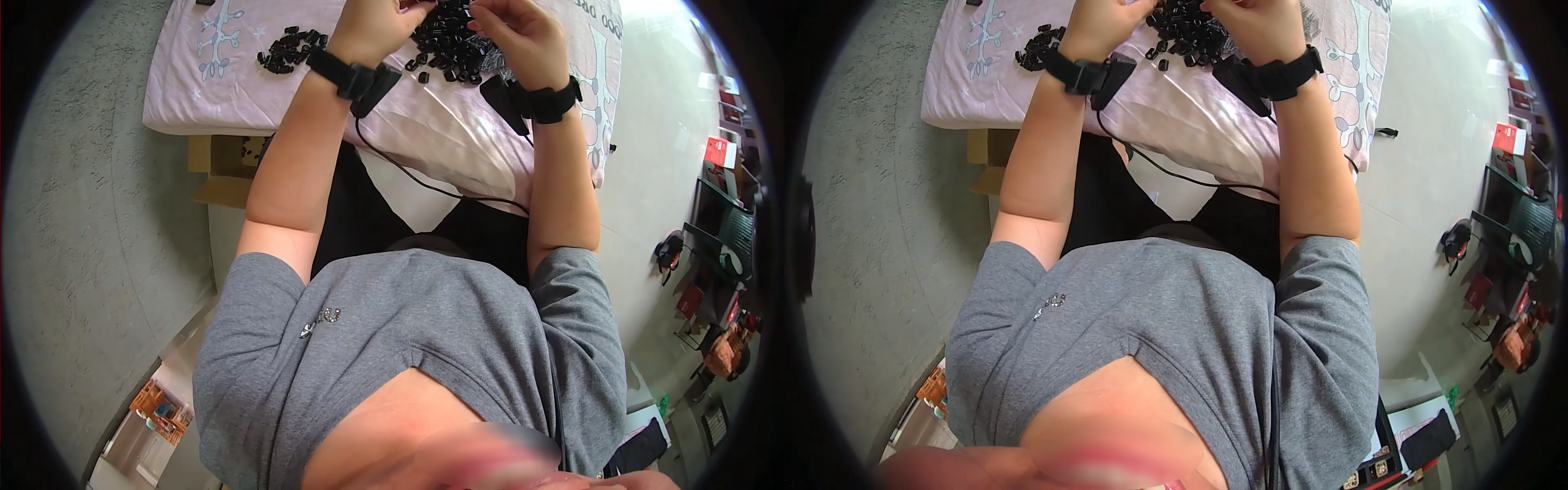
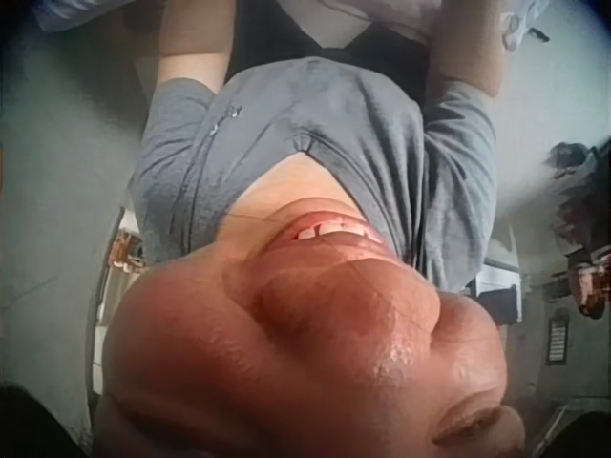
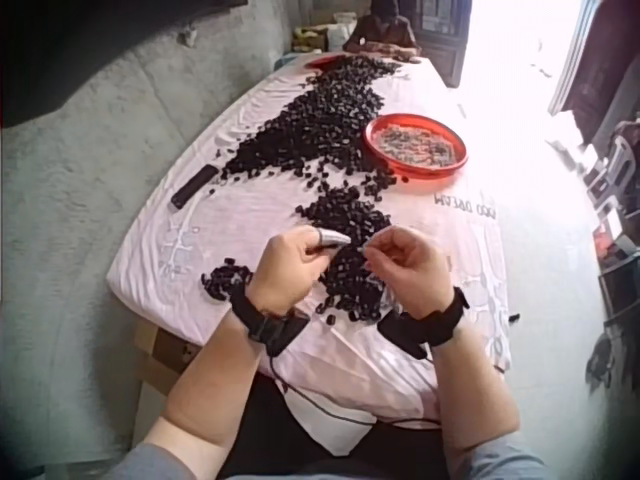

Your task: The recorder is inspecting and sorting small black plastic components on a table.

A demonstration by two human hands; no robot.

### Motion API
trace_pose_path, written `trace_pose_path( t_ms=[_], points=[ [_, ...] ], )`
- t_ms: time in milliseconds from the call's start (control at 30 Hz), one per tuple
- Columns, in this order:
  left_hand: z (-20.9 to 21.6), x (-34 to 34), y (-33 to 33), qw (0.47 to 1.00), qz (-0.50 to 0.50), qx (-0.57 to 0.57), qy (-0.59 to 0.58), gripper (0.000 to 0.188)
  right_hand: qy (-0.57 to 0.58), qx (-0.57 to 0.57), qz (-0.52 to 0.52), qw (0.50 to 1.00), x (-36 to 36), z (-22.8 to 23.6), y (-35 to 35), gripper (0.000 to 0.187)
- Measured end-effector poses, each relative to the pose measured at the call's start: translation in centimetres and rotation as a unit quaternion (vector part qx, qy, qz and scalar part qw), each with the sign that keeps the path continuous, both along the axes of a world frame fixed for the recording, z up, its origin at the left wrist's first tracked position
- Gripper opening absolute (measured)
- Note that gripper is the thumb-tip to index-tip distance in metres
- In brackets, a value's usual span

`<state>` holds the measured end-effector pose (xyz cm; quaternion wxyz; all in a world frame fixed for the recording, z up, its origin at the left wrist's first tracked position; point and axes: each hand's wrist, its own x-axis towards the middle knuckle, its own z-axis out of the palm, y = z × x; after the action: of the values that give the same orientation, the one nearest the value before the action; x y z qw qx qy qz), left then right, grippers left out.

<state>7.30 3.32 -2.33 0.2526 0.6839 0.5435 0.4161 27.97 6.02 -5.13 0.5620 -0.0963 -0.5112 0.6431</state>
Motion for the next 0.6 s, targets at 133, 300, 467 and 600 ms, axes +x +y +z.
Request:
trace_pose_path(
  t_ms=[133,300,467,600],
  points=[
    [0.2,0.5,-1.5,0.998,-0.051,0.010,-0.023,0.018,-0.354,0.028,-0.193,0.915,-0.1,1.6,-1.5,0.003],
    [0.1,1.0,-2.2,0.992,-0.072,0.002,-0.103,0.007,-0.399,0.076,-0.218,0.888,-0.8,3.8,-2.9,0.005],
    [0.4,0.9,-2.8,0.989,-0.050,-0.065,-0.124,0.003,-0.417,0.119,-0.246,0.867,-1.1,4.4,-3.3,0.006],
    [0.4,0.8,-2.8,0.990,-0.035,-0.095,-0.095,0.003,-0.427,0.149,-0.262,0.853,-1.3,4.2,-3.4,0.006]
  ],
)
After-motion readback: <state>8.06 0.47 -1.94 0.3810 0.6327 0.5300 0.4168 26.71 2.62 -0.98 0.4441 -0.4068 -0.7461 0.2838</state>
